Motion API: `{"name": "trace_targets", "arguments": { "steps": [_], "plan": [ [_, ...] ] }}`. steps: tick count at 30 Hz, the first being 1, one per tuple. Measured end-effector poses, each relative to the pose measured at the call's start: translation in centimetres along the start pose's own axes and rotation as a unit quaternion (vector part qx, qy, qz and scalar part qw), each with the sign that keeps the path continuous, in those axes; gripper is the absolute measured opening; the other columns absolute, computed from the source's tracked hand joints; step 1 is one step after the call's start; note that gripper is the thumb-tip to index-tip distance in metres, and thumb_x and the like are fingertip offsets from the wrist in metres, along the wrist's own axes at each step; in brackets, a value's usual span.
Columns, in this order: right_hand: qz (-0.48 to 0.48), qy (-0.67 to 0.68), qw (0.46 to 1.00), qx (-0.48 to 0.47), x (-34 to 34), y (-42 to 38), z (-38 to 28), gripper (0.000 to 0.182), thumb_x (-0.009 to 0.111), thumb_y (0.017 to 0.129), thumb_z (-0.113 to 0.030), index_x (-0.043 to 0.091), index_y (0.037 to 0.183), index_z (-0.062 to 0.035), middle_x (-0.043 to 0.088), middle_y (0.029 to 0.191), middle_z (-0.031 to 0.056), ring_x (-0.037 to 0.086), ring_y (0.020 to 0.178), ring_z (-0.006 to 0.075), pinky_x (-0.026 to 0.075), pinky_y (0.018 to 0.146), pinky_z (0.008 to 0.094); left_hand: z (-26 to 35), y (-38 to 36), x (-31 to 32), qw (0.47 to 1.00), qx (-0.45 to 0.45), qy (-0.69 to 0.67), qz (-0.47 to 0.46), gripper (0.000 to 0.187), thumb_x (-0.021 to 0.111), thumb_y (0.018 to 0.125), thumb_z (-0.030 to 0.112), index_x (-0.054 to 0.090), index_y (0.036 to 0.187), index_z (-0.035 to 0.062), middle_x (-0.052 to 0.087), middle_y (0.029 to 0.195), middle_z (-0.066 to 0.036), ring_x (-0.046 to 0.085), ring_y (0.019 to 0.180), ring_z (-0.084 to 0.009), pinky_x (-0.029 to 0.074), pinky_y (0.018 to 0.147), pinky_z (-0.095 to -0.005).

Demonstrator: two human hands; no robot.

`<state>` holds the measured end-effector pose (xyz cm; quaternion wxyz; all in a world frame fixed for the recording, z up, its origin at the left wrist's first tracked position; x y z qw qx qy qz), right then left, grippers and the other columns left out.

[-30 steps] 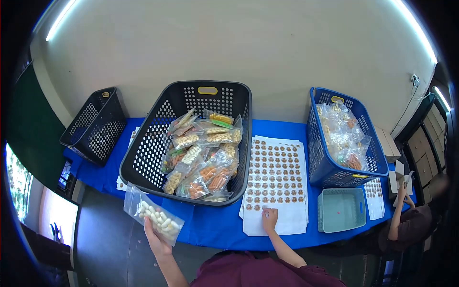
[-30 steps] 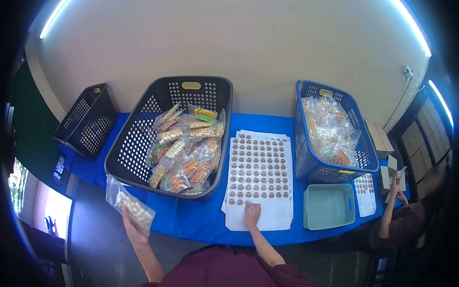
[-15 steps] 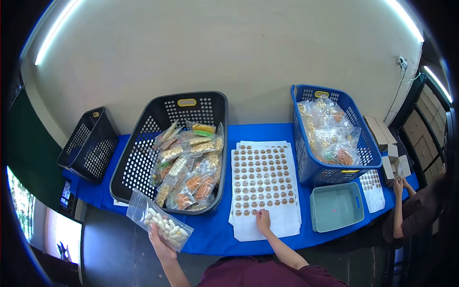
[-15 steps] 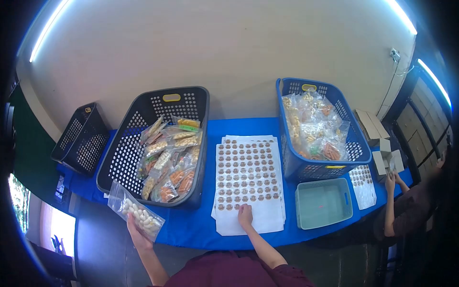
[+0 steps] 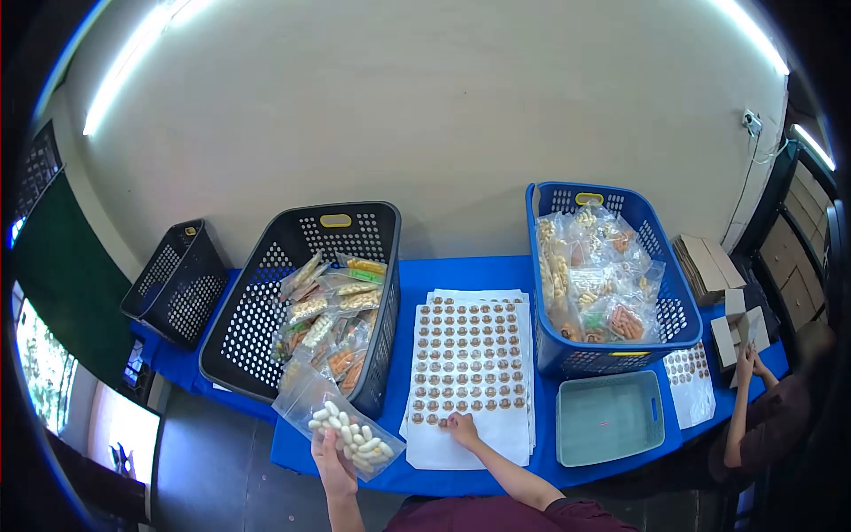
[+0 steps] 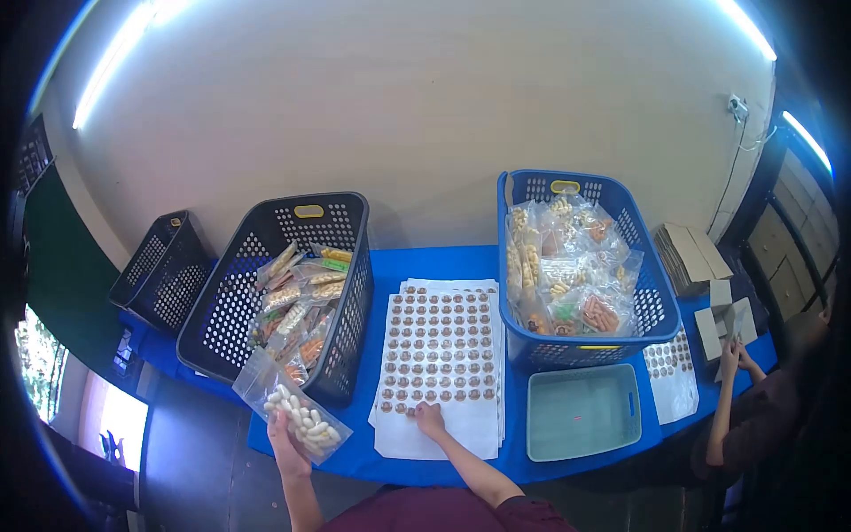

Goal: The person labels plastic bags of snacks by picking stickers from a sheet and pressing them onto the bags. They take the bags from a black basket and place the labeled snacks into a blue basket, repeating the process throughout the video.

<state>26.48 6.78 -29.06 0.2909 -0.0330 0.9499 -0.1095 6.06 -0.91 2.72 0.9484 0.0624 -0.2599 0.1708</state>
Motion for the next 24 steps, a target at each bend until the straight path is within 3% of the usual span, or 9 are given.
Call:
{"name": "trace_targets", "arguments": {
  "steps": [2,3,6,9,12,14,16,18,24],
  "plan": [
    [-0.115,0.121,0.985,-0.035,0.6,1.2,2.6,0.022,0.051,0.083,-0.025,0.052,0.097,-0.0081,0.053,0.094,0.0077,0.053,0.079,0.0216,0.042,0.067,0.0356,-0.5,-0.7,0.9,1.0,0.0,-0.03,0.01,0.03,0.043,0.088,0.017,0.042,0.113,0.0005,0.055,0.099,-0.011,0.057,0.089,-0.0214,0.049,0.077,-0.0324],
    [-0.197,0.274,0.938,0.079,-1.7,-0.4,0.8,0.023,0.053,0.082,-0.023,0.051,0.099,-0.0074,0.054,0.097,0.0043,0.052,0.082,0.0162,0.041,0.07,0.0338,-0.8,-1.1,1.5,0.999,-0.005,-0.028,0.02,0.03,0.044,0.088,0.017,0.043,0.113,0.0005,0.055,0.099,-0.011,0.057,0.089,-0.0216,0.049,0.077,-0.0324],
    [-0.174,0.41,0.874,0.193,-6.3,-3.6,-1.0,0.023,0.056,0.081,-0.021,0.05,0.097,-0.0062,0.053,0.096,0.0037,0.052,0.086,0.0153,0.042,0.071,0.0322,-2.4,-1.9,2.6,0.999,-0.034,-0.028,0.007,0.026,0.046,0.086,0.013,0.046,0.109,-0.0001,0.056,0.099,-0.011,0.058,0.087,-0.0195,0.049,0.076,-0.0309],
    [-0.155,0.528,0.82,0.158,-11.5,-5.2,-2.5,0.018,0.057,0.081,-0.014,0.051,0.094,-0.0037,0.054,0.092,0.0052,0.053,0.083,0.0155,0.044,0.07,0.0292,-4.6,-2.6,4.7,0.996,-0.082,-0.013,-0.027,0.023,0.049,0.085,0.01,0.049,0.105,-0.0009,0.058,0.097,-0.009,0.058,0.085,-0.0156,0.049,0.074,-0.0274],
    [-0.11,0.594,0.796,0.043,-18.1,-6.6,-5.5,0.011,0.056,0.081,-0.008,0.051,0.089,-0.0029,0.055,0.084,0.0068,0.055,0.075,0.0157,0.046,0.069,0.0279,-7.3,-2.9,7.3,0.988,-0.118,0.056,-0.087,0.027,0.051,0.085,0.013,0.049,0.107,-0.0021,0.058,0.097,-0.008,0.057,0.084,-0.0127,0.046,0.074,-0.0241],
    [-0.061,0.584,0.81,-0.019,-23.1,-8.4,-9.3,0.006,0.055,0.08,-0.003,0.051,0.084,-0.0028,0.055,0.076,0.0065,0.055,0.069,0.0146,0.047,0.069,0.0277,-9.4,-3.2,9.0,0.978,-0.129,0.097,-0.132,0.029,0.052,0.084,0.014,0.049,0.108,-0.003,0.058,0.096,-0.007,0.056,0.084,-0.0116,0.045,0.075,-0.0236],
    [-0.022,0.546,0.833,-0.079,-26.8,-10.4,-11.7,0.007,0.057,0.078,-0.002,0.054,0.083,-0.002,0.057,0.078,0.0066,0.055,0.069,0.012,0.046,0.067,0.0249,-10.9,-3.8,10.9,0.971,-0.133,0.107,-0.168,0.029,0.052,0.085,0.017,0.05,0.106,-0.0036,0.059,0.094,-0.007,0.056,0.081,-0.0107,0.046,0.071,-0.0225],
    [0.006,0.425,0.895,-0.138,-29.6,-12.5,-12.9,0.005,0.059,0.076,-0.001,0.057,0.081,-0.0003,0.058,0.078,0.0064,0.054,0.07,0.0107,0.044,0.065,0.0229,-11.6,-4.6,13.2,0.962,-0.154,0.103,-0.199,0.029,0.052,0.085,0.018,0.051,0.104,-0.0037,0.059,0.092,-0.007,0.057,0.079,-0.0103,0.046,0.069,-0.0217],
    [0.075,0.222,0.953,-0.192,-30.9,-16.7,-13.9,0.01,0.061,0.073,0.001,0.061,0.083,0.0031,0.059,0.077,0.0056,0.054,0.069,0.0085,0.042,0.062,0.0202,-14.3,-7.2,16.3,0.938,-0.151,0.146,-0.274,0.03,0.046,0.088,0.023,0.055,0.098,-0.0035,0.059,0.084,-0.006,0.054,0.075,-0.0072,0.045,0.064,-0.0202]
  ]
}}
Point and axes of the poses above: each hand's wrist, its own y-axis towards the middle knuckle, its own x-axis out of the palm, z = x × y, the point moved 2 cm from there along y, towards the middle knuckle
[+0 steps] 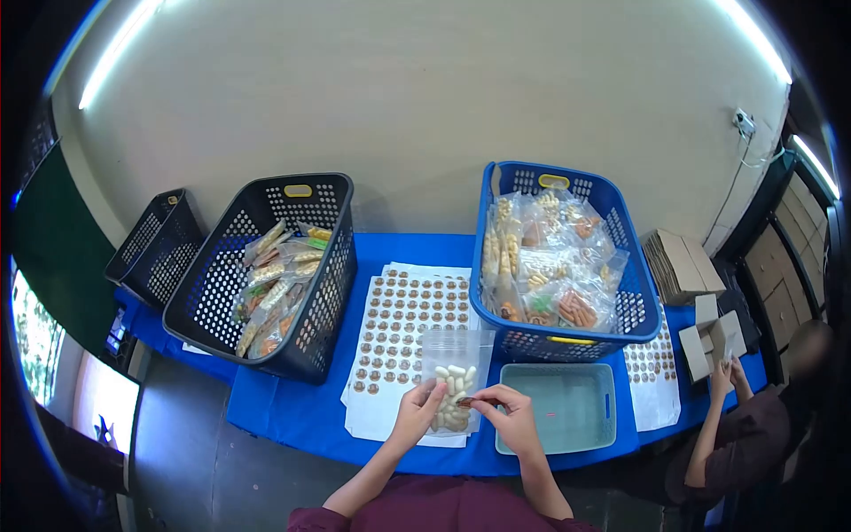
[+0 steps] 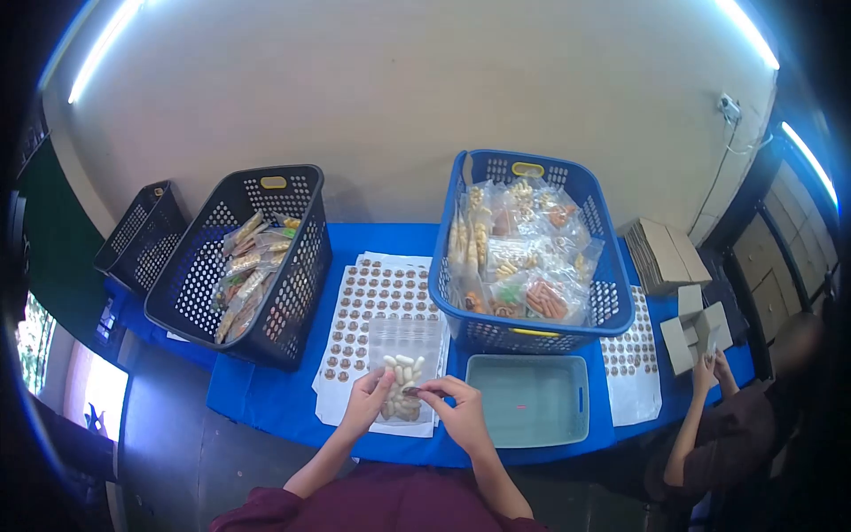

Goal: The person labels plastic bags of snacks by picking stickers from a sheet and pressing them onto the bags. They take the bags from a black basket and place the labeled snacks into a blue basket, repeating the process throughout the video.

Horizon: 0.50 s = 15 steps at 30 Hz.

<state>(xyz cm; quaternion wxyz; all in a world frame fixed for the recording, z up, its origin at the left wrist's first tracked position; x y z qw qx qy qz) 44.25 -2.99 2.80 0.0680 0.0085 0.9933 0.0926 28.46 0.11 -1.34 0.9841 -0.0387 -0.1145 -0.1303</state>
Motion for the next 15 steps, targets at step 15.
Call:
{"name": "trace_targets", "arguments": {
  "steps": [15],
  "plan": [
    [0.041,0.049,0.995,0.078,-3.9,-0.3,1.1,0.041,0.066,0.07,-0.002,0.032,0.092,-0.0029,0.059,0.066,0.0066,0.05,0.056,0.0042,0.039,0.051,0.0164,-1.1,0.6,4.1,0.996,-0.009,0.036,-0.077,0.032,0.053,0.085,0.021,0.053,0.104,-0.0039,0.059,0.091,-0.007,0.054,0.081,-0.0087,0.044,0.07,-0.0215]
  ]
}}
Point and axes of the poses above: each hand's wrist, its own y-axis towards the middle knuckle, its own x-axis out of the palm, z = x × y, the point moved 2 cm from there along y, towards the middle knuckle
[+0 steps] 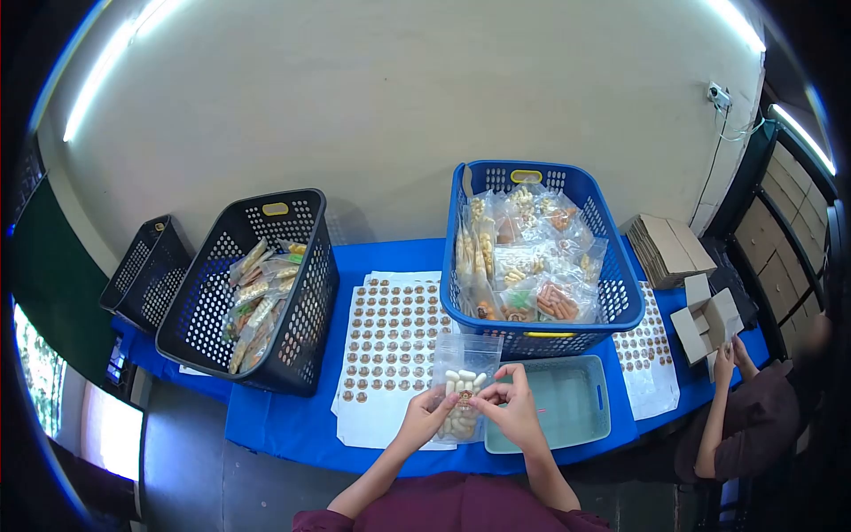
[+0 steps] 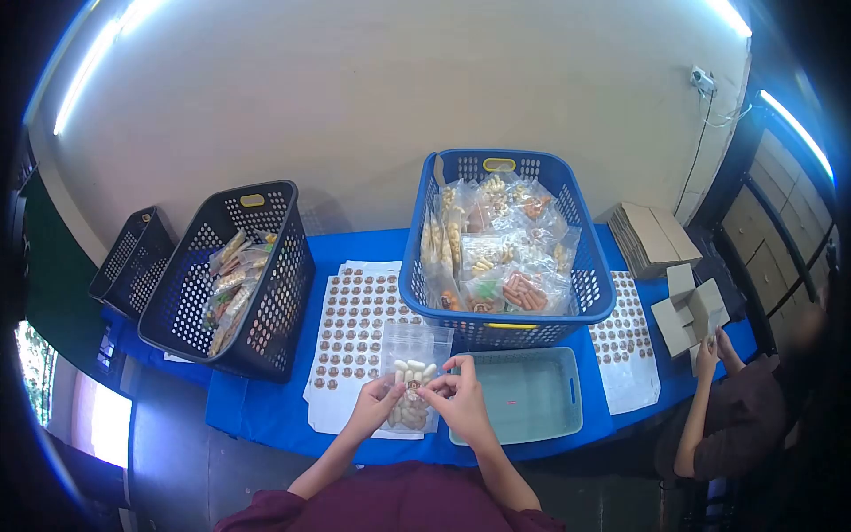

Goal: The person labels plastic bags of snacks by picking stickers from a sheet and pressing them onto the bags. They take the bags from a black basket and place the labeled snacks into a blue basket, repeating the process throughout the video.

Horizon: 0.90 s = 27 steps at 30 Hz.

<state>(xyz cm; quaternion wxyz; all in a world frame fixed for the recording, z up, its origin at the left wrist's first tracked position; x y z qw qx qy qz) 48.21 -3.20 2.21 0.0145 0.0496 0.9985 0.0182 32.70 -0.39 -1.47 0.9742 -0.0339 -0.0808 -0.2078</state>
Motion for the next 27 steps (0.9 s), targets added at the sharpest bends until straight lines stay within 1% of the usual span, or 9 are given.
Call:
{"name": "trace_targets", "arguments": {
  "steps": [5,7,10,13,14,17,20,23,27],
  "plan": [
    [-0.003,-0.005,1.0,-0.008,-0.4,1.2,0.1,0.041,0.067,0.07,-0.004,0.032,0.091,-0.0031,0.057,0.064,0.0053,0.046,0.053,0.0031,0.036,0.048,0.016,1.0,0.7,0.5,1.0,0.0,0.008,-0.025,0.037,0.062,0.078,0.015,0.051,0.108,-0.0043,0.059,0.097,-0.009,0.056,0.085,-0.0109,0.045,0.072,-0.0225],
    [0.009,-0.012,1.0,-0.007,-0.3,1.7,0.3,0.041,0.068,0.068,-0.008,0.034,0.09,-0.0025,0.056,0.061,0.0037,0.042,0.049,0.0027,0.034,0.046,0.0178,1.3,1.1,0.4,1.0,0.003,0.011,-0.023,0.037,0.062,0.078,0.015,0.051,0.107,-0.0042,0.059,0.097,-0.009,0.056,0.085,-0.0106,0.045,0.073,-0.0224],
    [0.0,-0.058,0.998,0.001,-0.1,2.3,0.0,0.041,0.068,0.069,-0.004,0.032,0.089,-0.0047,0.052,0.06,0.0009,0.041,0.051,0.0002,0.03,0.045,0.0146,1.4,1.9,0.1,0.999,0.009,0.032,-0.006,0.036,0.063,0.078,0.015,0.052,0.106,-0.0041,0.06,0.096,-0.009,0.056,0.084,-0.0101,0.045,0.073,-0.0224],
    [0.012,-0.074,0.997,-0.019,0.1,2.7,0.2,0.042,0.069,0.068,-0.005,0.033,0.088,-0.0053,0.046,0.056,-0.0025,0.037,0.049,0.0002,0.028,0.044,0.0153,0.8,2.2,0.0,1.0,0.011,0.021,0.02,0.031,0.06,0.079,0.014,0.053,0.104,-0.0035,0.06,0.094,-0.009,0.056,0.083,-0.01,0.046,0.072,-0.0229],
    [0.011,-0.068,0.997,-0.018,0.0,2.7,0.2,0.043,0.07,0.067,-0.007,0.033,0.088,-0.0058,0.043,0.056,-0.0032,0.035,0.05,0.0007,0.028,0.044,0.0158,0.4,2.3,0.0,1.0,0.002,0.005,0.027,0.031,0.059,0.08,0.013,0.052,0.105,-0.0032,0.06,0.093,-0.008,0.056,0.083,-0.0104,0.046,0.072,-0.0233],
    [0.027,-0.09,0.995,-0.029,-0.3,2.9,1.1,0.044,0.071,0.067,-0.008,0.032,0.088,-0.0062,0.043,0.063,-0.0021,0.035,0.055,0.001,0.027,0.046,0.0162,-0.3,2.3,0.1,0.998,-0.01,-0.043,0.043,0.027,0.057,0.081,0.011,0.053,0.104,-0.0033,0.06,0.093,-0.008,0.056,0.082,-0.0102,0.046,0.072,-0.0229],
    [0.025,-0.103,0.994,-0.037,-0.4,3.1,1.9,0.048,0.071,0.067,-0.007,0.034,0.097,-0.0046,0.048,0.072,0.0002,0.043,0.065,0.0021,0.034,0.053,0.0166,-0.2,2.1,0.0,0.996,-0.011,-0.069,0.056,0.027,0.058,0.081,0.011,0.054,0.103,-0.0043,0.06,0.093,-0.009,0.056,0.081,-0.0093,0.046,0.071,-0.0222],
    [-0.025,0.157,0.987,-0.008,0.7,3.3,1.8,0.047,0.069,0.07,-0.008,0.038,0.104,-0.0015,0.052,0.083,0.0028,0.049,0.075,0.0048,0.041,0.062,0.0189,0.2,2.1,-0.4,0.999,0.002,-0.026,0.043,0.028,0.058,0.08,0.011,0.053,0.103,-0.0046,0.06,0.094,-0.009,0.056,0.081,-0.0096,0.046,0.07,-0.0227],
    [-0.005,0.189,0.982,0.025,1.7,3.3,3.4,0.025,0.063,0.076,-0.009,0.051,0.096,0.0009,0.057,0.084,0.0036,0.053,0.074,0.0068,0.044,0.067,0.0207,0.2,2.1,-0.2,0.999,0.009,0.029,0.02,0.031,0.06,0.079,0.011,0.051,0.105,-0.0052,0.059,0.096,-0.01,0.056,0.084,-0.0102,0.046,0.072,-0.0233]
  ]
}}
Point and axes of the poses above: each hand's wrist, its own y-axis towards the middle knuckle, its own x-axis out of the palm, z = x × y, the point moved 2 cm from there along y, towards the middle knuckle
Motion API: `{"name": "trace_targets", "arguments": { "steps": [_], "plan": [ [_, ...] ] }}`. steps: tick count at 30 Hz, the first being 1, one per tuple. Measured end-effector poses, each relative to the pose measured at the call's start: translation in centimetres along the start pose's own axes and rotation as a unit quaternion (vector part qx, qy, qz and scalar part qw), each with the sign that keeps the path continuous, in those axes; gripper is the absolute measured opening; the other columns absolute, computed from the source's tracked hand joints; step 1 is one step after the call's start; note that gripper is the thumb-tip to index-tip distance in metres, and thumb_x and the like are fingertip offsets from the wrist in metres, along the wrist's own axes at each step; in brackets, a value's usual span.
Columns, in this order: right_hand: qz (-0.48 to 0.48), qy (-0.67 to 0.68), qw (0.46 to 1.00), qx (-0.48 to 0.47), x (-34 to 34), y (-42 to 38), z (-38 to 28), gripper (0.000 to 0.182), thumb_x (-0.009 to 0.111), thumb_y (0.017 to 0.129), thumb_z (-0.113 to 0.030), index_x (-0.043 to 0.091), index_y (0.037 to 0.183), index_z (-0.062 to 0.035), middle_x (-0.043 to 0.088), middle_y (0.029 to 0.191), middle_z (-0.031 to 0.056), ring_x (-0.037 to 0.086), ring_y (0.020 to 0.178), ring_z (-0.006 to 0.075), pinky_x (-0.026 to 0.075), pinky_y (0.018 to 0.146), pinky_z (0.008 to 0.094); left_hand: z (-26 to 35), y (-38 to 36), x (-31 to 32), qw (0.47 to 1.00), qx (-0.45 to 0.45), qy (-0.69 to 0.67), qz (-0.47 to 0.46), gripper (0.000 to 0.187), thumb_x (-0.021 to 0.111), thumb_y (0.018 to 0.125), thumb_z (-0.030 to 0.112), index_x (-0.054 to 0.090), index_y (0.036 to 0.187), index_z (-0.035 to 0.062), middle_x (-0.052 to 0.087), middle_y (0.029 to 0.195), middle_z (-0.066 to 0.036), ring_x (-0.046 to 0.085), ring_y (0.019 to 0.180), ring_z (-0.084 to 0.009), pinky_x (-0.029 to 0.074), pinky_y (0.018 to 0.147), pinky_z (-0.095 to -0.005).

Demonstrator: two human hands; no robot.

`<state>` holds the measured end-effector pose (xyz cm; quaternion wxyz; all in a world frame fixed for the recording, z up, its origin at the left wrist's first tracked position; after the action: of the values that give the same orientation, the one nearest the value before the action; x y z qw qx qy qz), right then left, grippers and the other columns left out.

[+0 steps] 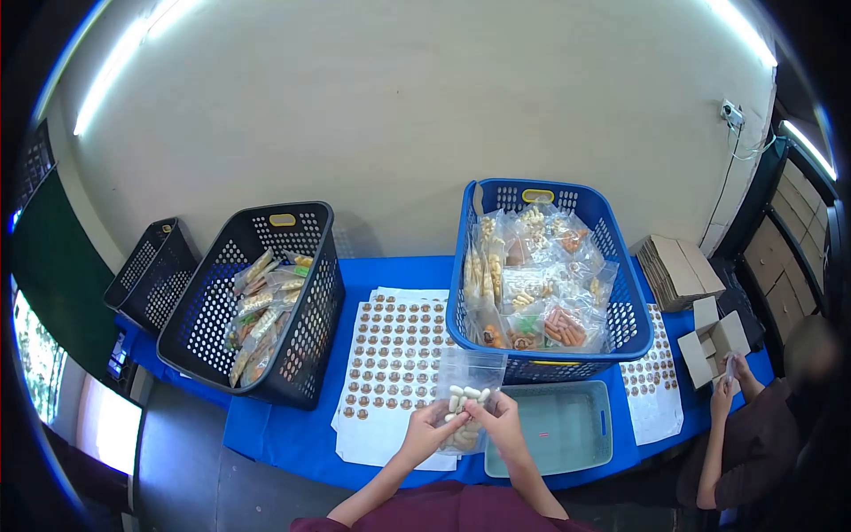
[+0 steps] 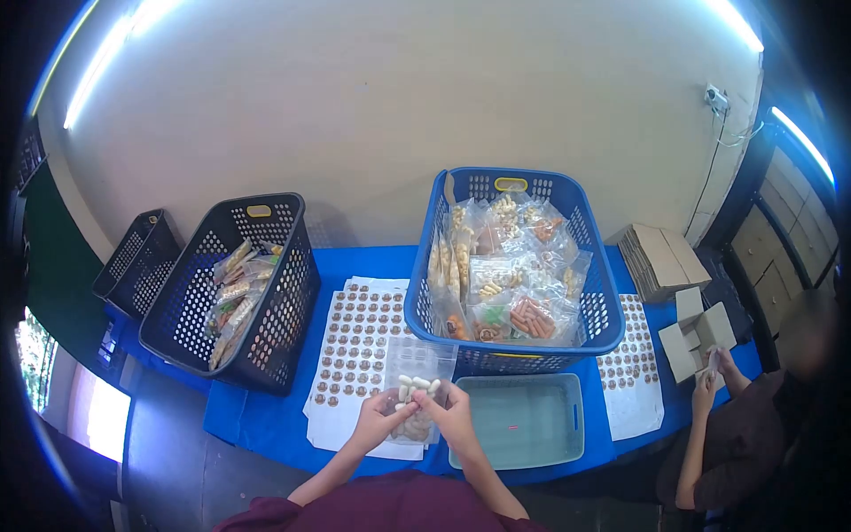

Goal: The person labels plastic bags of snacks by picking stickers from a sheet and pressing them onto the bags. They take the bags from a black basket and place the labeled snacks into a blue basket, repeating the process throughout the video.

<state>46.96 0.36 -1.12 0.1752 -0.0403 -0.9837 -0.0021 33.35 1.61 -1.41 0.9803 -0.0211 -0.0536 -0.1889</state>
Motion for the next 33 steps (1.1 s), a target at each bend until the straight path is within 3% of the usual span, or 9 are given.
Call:
{"name": "trace_targets", "arguments": {
  "steps": [2,5,14,17,23,26,29,32,33],
  "plan": [
    [0.04,0.0,0.999,-0.01,0.2,-0.3,0.4,0.013,0.06,0.079,-0.009,0.056,0.087,0.001,0.058,0.082,0.0029,0.053,0.07,0.0058,0.044,0.064,0.02,-0.3,-0.1,0.1,1.0,0.005,0.0,-0.01,0.033,0.06,0.079,0.012,0.05,0.106,-0.0054,0.058,0.098,-0.01,0.055,0.085,-0.0105,0.046,0.073,-0.0235],
    [0.09,-0.014,0.995,-0.047,0.6,-0.7,0.4,0.01,0.06,0.078,-0.009,0.058,0.08,0.0011,0.057,0.073,0.0013,0.05,0.066,0.0041,0.041,0.059,0.0193,-0.7,-0.3,-0.1,0.999,-0.002,-0.042,-0.026,0.035,0.06,0.08,0.012,0.049,0.108,-0.0055,0.058,0.099,-0.01,0.055,0.086,-0.0106,0.045,0.074,-0.0236],
    [0.032,0.038,0.999,0.019,2.2,-0.4,0.1,0.013,0.059,0.079,-0.009,0.056,0.087,0.0013,0.056,0.08,0.0016,0.051,0.072,0.0054,0.042,0.063,0.0201,-1.1,-0.6,-0.8,0.992,-0.011,-0.125,0.031,0.029,0.056,0.082,0.012,0.05,0.106,-0.0049,0.058,0.097,-0.008,0.055,0.085,-0.0101,0.045,0.074,-0.0232],
    [0.008,-0.014,0.999,-0.027,1.7,-0.5,0.9,0.016,0.06,0.078,-0.008,0.056,0.09,0.0015,0.054,0.085,0.0022,0.052,0.076,0.0065,0.042,0.068,0.0202,-0.4,-0.2,-0.7,0.989,-0.004,-0.135,0.063,0.025,0.055,0.083,0.013,0.054,0.101,-0.0043,0.059,0.093,-0.007,0.056,0.082,-0.0091,0.045,0.071,-0.0219],
    [0.013,0.014,0.999,-0.027,2.1,-1.0,0.8,0.014,0.058,0.079,-0.007,0.056,0.091,0.0015,0.05,0.086,0.0015,0.05,0.079,0.0059,0.041,0.068,0.0199,0.1,0.1,-1.1,0.997,0.03,-0.02,0.071,0.024,0.053,0.085,0.016,0.056,0.098,-0.0045,0.061,0.086,-0.006,0.056,0.076,-0.0084,0.046,0.068,-0.0209],
    [0.019,-0.041,0.995,-0.091,2.1,-1.2,0.5,0.014,0.056,0.081,-0.008,0.056,0.091,0.0019,0.049,0.086,0.0015,0.049,0.079,0.0057,0.041,0.068,0.0198,0.7,0.2,-0.9,0.994,0.064,-0.008,0.083,0.019,0.056,0.083,0.016,0.06,0.09,-0.0016,0.062,0.079,-0.002,0.054,0.071,-0.0044,0.044,0.062,-0.0196],
    [0.028,-0.004,0.998,-0.048,1.8,-1.5,0.6,0.016,0.055,0.082,-0.009,0.055,0.094,0.0024,0.046,0.085,0.0012,0.048,0.078,0.0058,0.04,0.069,0.0194,-0.6,0.8,-1.7,0.998,0.005,-0.002,0.066,0.021,0.056,0.083,0.017,0.06,0.091,-0.0023,0.062,0.08,-0.002,0.053,0.071,-0.0039,0.044,0.063,-0.0194],
    [0.027,0.066,0.997,-0.034,2.3,-1.5,-0.9,0.02,0.056,0.081,-0.009,0.053,0.097,0.0022,0.046,0.087,0.0007,0.049,0.08,0.0064,0.041,0.07,0.0195,0.7,0.9,-1.0,0.996,0.053,-0.043,0.051,0.023,0.056,0.083,0.018,0.059,0.092,-0.0028,0.062,0.08,-0.003,0.053,0.072,-0.0038,0.043,0.064,-0.0192],
    [0.013,0.011,0.998,-0.058,1.8,-1.4,-0.5,0.022,0.057,0.081,-0.009,0.052,0.099,0.0017,0.047,0.088,0.001,0.049,0.081,0.0067,0.041,0.071,0.0198,1.7,0.6,-0.7,0.998,0.049,-0.007,0.046,0.024,0.056,0.083,0.018,0.059,0.093,-0.003,0.062,0.081,-0.003,0.053,0.073,-0.0042,0.043,0.065,-0.019]
  ]
}}
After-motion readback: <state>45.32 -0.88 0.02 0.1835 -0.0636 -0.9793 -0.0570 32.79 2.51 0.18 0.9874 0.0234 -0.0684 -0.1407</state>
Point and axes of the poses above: each hand's wrist, its own y-axis towards the middle knuckle, its own x-axis out of the palm, z = x × y, the point moved 2 cm from there along y, towards the middle knuckle
